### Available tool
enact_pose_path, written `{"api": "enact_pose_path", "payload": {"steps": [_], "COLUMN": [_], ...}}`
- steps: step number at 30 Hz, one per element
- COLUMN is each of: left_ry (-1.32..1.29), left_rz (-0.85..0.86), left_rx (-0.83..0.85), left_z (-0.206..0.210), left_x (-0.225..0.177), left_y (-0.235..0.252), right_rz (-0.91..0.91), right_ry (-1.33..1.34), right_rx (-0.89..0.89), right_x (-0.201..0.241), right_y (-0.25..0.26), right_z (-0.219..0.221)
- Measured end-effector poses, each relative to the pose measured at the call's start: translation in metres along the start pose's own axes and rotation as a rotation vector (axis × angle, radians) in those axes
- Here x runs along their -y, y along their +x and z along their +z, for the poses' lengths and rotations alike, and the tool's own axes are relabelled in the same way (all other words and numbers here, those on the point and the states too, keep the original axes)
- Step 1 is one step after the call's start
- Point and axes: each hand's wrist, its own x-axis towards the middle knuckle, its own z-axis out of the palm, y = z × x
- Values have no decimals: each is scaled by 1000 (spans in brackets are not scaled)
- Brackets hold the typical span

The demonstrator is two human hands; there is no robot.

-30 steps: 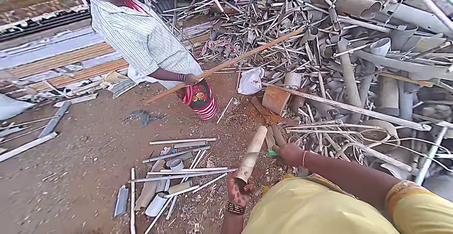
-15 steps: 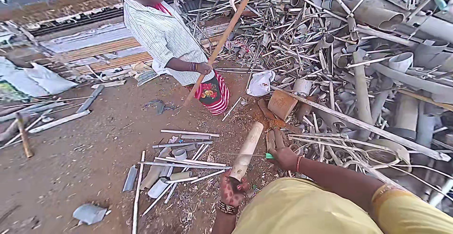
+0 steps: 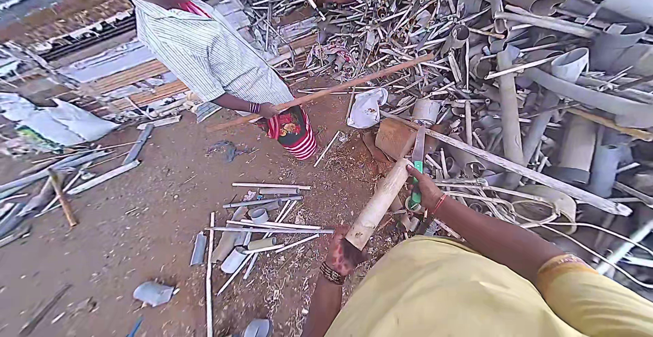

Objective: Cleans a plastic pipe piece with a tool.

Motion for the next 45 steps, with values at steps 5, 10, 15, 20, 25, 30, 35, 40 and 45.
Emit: {"api": "enact_pose_path", "payload": {"steps": [5,10,15,20,25,30,35,40,45], "left_ry": [467,636,207,183,358,554,763,837,662], "left_rz": [221,370,205,394,554,660,763,804,713], "left_rx": [-158,-314,-376,-464,-559,-615,-676,-702,-676], "left_z": [34,48,47,30,8,-15,-30,-35,-38], "left_x": [21,40,25,30,30,28,27,28,27], "left_y": [-1,6,3,-6,-14,-17,-28,-32,-34], "right_rz": [-144,-346,-372,-397,-394,-318,-429,-377,-251], "right_ry": [-60,-754,-1999,-2053,-2064,-2007,-2032,-2013,-1960], "right_rx": [-101,3,387,390,479,262,524,533,315], "right_x": [21,36,21,17,4,6,-7,-14,-14], "right_y": [-7,-7,-68,-54,-61,-38,-43,-39,-24], "right_z": [-12,-25,-5,2,24,37,35,34,29]}}
